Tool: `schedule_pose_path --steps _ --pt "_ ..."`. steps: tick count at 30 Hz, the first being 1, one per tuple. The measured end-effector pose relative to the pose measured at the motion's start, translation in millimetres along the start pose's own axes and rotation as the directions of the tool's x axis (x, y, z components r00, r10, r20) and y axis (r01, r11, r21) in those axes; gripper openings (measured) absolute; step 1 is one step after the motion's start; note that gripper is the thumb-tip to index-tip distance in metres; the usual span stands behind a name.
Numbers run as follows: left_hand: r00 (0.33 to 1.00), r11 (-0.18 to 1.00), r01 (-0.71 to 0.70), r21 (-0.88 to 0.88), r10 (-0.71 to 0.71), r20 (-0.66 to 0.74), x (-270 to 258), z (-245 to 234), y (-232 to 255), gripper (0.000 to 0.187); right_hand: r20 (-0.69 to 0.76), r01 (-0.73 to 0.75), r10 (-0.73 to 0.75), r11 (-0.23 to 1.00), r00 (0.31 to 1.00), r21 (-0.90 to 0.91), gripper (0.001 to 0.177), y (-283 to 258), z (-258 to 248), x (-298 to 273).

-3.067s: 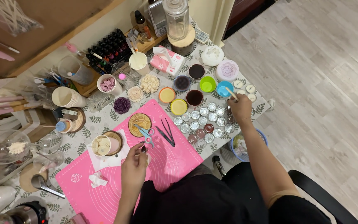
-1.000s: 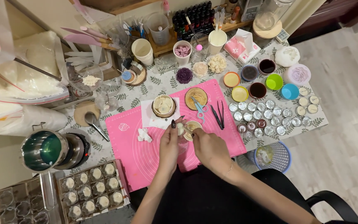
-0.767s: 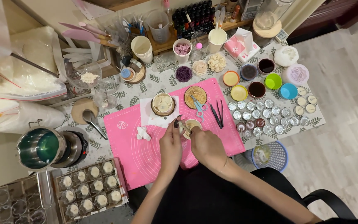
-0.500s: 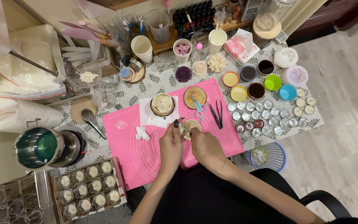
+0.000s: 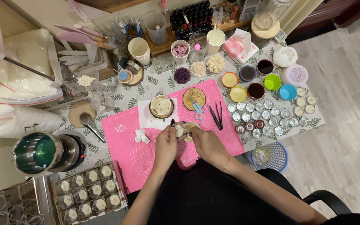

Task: Preparing and filling tea light candles by placing wicks and pouring colored wax into metal cups.

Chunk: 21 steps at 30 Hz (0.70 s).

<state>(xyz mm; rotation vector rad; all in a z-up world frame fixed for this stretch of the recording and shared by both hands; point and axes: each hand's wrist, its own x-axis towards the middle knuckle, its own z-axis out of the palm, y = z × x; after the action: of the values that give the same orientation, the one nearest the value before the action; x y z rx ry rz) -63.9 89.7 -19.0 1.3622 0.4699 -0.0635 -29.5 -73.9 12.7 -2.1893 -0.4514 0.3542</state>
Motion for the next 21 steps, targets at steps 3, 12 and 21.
schedule_pose_path --steps 3,12,21 --pt "0.998 0.999 0.039 -0.003 -0.038 0.040 6 -5 -5 0.047 0.014 0.003 -0.003 1.000 1.000 0.028 0.028 -1 -6 5" --pt "0.981 0.998 0.041 -0.038 -0.033 0.190 16 -11 -13 0.047 0.202 0.062 -0.106 0.975 0.974 0.216 0.028 28 -24 24" --pt "0.989 0.959 -0.150 0.239 0.149 0.022 -6 11 12 0.045 0.012 -0.011 0.010 0.997 1.000 0.075 0.027 -10 -17 11"
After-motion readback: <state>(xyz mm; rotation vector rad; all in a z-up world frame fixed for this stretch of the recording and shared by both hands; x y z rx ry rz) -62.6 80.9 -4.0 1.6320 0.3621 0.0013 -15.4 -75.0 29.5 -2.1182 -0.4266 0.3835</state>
